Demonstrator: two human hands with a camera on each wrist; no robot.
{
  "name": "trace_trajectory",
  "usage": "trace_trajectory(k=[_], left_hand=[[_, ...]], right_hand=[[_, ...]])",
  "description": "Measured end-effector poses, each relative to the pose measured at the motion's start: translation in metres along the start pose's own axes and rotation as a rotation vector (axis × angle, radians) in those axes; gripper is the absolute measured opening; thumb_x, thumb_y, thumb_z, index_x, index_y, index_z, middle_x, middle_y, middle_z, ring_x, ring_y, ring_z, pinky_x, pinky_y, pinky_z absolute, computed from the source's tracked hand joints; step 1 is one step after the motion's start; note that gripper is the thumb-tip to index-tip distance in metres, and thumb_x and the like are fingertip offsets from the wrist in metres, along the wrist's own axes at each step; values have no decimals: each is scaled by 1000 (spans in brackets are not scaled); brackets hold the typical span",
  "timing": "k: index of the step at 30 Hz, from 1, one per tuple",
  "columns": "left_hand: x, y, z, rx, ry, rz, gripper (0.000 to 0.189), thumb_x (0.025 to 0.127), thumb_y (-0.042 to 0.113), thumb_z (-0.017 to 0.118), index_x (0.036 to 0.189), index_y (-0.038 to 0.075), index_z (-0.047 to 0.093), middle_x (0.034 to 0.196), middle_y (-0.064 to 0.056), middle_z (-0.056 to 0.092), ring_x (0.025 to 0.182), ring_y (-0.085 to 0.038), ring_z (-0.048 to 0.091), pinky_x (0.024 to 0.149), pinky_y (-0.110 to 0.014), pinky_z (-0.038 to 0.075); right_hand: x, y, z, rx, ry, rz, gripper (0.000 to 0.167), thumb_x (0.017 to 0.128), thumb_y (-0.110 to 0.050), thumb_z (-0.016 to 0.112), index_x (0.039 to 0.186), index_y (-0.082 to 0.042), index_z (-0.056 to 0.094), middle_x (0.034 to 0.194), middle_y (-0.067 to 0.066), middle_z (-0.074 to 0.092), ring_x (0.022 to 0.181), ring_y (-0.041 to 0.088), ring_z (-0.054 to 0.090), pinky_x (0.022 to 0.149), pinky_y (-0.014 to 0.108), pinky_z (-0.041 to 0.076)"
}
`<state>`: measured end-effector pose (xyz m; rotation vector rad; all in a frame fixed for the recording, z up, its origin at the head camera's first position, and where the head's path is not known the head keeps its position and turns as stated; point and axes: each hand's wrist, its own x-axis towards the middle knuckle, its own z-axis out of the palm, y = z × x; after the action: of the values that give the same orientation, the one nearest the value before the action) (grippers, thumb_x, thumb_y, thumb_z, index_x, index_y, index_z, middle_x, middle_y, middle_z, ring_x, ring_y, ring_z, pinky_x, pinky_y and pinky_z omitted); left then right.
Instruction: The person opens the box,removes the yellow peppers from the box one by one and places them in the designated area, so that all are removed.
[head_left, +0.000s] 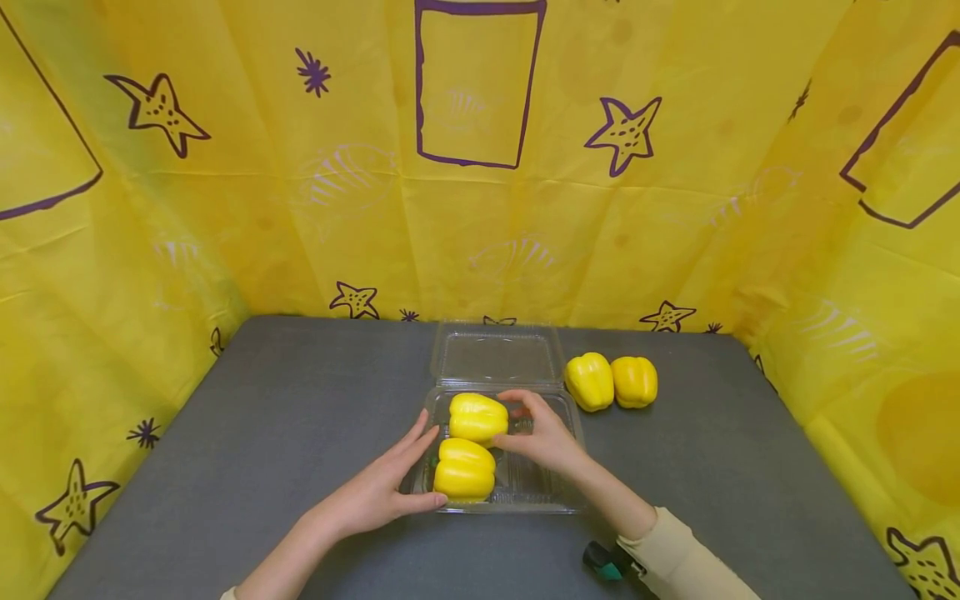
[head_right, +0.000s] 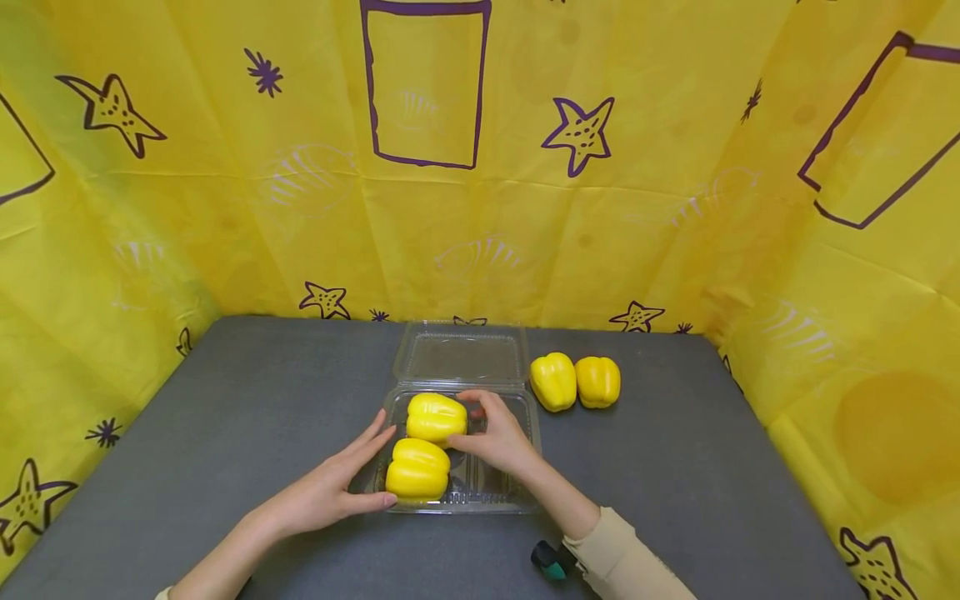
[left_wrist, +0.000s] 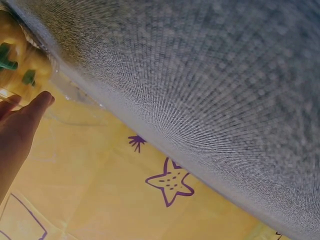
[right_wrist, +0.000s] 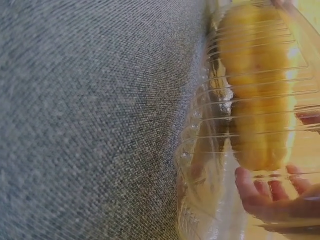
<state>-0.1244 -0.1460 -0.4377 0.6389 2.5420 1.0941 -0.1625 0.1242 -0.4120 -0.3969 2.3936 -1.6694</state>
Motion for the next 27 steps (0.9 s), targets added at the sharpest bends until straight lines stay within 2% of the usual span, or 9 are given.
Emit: trace_trajectory(k=[3,10,13,21,27], left_hand=[[0,1,0,-3,0,-4,98,83,54,72,156,12,23,163,-6,1,145,-35,19,109,-60,26],[0,1,0,-7,1,-5,97,83,53,72,156,12,23,163,-5,1,145,-34,19,109,-60,26],[0,0,0,-8,1,-5,97,83,53,72,156,12,23,163,-5,1,145,-34,19,109,-60,26],[0,1,0,-15,-2,-12,97,83,54,72,156,12,23,163,-4,1,145,-34,19,108,-61,26],[0,1,0,-11,-2,-14,97,83,55,71,156,12,23,163,-4,1,145,-34,19,108,-61,26]], right_hand=[[-3,-8,0,-6,-5,-2,54,82,-1,75,130,5,51,133,22,47,116,42,49,85,41,54],[14,31,4,-79,-1,-11,57,81,-14,80,130,-6,53,130,11,54,114,33,54,78,36,55],[15,33,4,-101,-3,-16,58,80,-17,81,130,-7,54,128,9,55,113,31,55,77,35,55],[18,36,5,-76,-26,-21,60,80,-14,81,132,-5,52,129,11,54,112,30,55,82,38,55],[20,37,5,-130,-38,-8,64,79,-20,81,133,-7,50,127,9,55,111,28,55,82,38,54]])
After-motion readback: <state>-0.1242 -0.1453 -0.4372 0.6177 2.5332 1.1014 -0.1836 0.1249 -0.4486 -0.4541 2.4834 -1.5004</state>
